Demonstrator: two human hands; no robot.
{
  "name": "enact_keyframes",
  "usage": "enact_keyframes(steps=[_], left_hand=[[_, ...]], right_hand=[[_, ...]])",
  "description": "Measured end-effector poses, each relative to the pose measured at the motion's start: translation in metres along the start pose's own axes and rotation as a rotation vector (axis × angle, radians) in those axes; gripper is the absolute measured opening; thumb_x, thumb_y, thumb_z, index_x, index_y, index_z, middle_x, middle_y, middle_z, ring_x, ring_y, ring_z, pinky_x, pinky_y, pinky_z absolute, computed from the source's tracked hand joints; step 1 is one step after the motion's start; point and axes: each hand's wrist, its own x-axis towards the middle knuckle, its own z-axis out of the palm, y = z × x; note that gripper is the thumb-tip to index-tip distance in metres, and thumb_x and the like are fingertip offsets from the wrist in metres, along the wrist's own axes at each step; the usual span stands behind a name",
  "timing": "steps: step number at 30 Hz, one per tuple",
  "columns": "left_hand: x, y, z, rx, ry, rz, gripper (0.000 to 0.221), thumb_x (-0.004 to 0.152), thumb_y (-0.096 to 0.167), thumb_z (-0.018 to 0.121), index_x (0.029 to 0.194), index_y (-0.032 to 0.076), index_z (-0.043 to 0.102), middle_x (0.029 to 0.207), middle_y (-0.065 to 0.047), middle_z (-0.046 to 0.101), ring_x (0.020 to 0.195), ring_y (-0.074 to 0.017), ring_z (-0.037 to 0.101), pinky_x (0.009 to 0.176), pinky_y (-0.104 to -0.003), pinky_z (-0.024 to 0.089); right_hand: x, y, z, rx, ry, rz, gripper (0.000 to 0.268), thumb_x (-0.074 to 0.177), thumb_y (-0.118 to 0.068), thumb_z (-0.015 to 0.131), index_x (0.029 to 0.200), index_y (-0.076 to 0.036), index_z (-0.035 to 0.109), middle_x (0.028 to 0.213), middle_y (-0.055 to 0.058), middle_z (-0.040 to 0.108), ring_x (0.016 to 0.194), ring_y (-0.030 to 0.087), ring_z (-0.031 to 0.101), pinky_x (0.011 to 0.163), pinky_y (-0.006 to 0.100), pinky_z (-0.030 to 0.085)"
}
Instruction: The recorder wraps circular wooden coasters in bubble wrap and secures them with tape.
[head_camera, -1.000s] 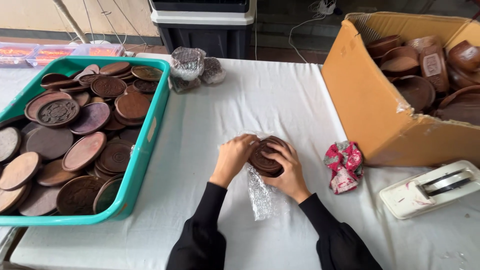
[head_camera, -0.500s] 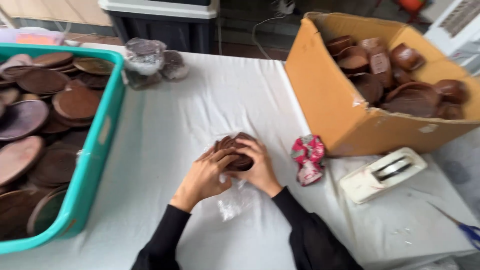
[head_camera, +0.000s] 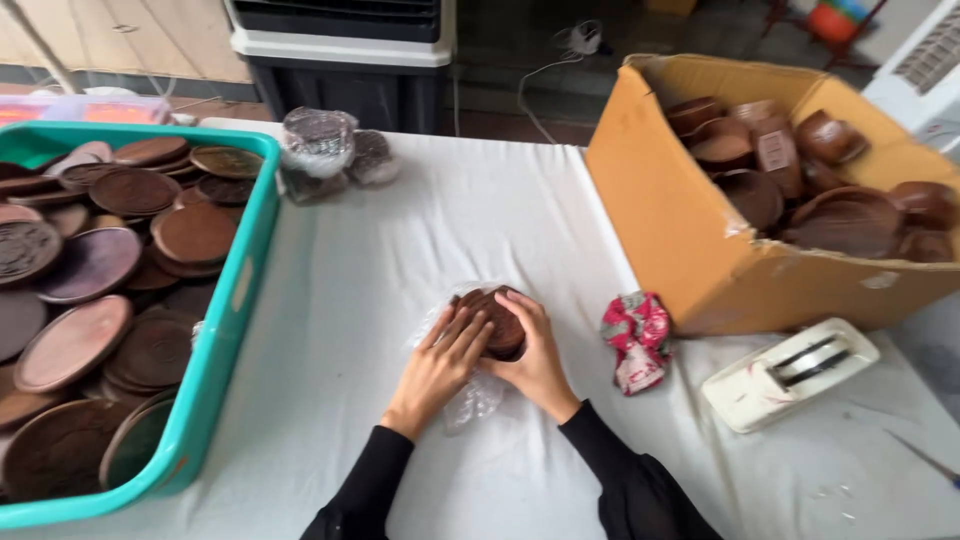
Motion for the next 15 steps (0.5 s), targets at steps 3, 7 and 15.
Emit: enact_keyframes(steps=[3, 7, 15], left_hand=[[0.011, 0.001, -0.028, -0.061, -0.078, -0.036, 0.076, 0.072, 0.024, 0.078, 0.144, 0.011, 0.056, 0.150, -0.005, 0.055, 0.139, -0.0233, 0.049, 0.117, -0.042, 0.036], [0.015, -0.008, -0.042, -0.286, -0.073, -0.151, 0.086, 0.063, 0.033, 0.084, 0.142, 0.011, 0.056, 0.146, -0.006, 0.057, 0.136, -0.0249, 0.051, 0.112, -0.039, 0.043], [0.004, -0.018, -0.030, -0.354, 0.056, -0.391, 0.075, 0.066, 0.029, 0.091, 0.135, 0.020, 0.065, 0.137, 0.003, 0.067, 0.129, -0.0174, 0.061, 0.089, -0.033, 0.058]], right_hand=[[0.003, -0.001, -0.006, 0.143, -0.043, -0.012, 0.135, 0.067, -0.039, 0.096, 0.161, -0.005, 0.005, 0.159, 0.021, 0.018, 0.149, 0.038, 0.031, 0.122, 0.046, 0.038], [0.001, 0.016, -0.011, 0.092, -0.108, 0.054, 0.152, 0.058, -0.034, 0.100, 0.153, -0.002, -0.015, 0.160, 0.028, 0.000, 0.149, 0.044, 0.019, 0.119, 0.049, 0.032], [-0.003, 0.045, -0.031, 0.013, -0.336, 0.214, 0.108, 0.073, -0.020, 0.090, 0.149, -0.008, 0.014, 0.154, 0.017, 0.031, 0.142, 0.033, 0.045, 0.115, 0.046, 0.043]])
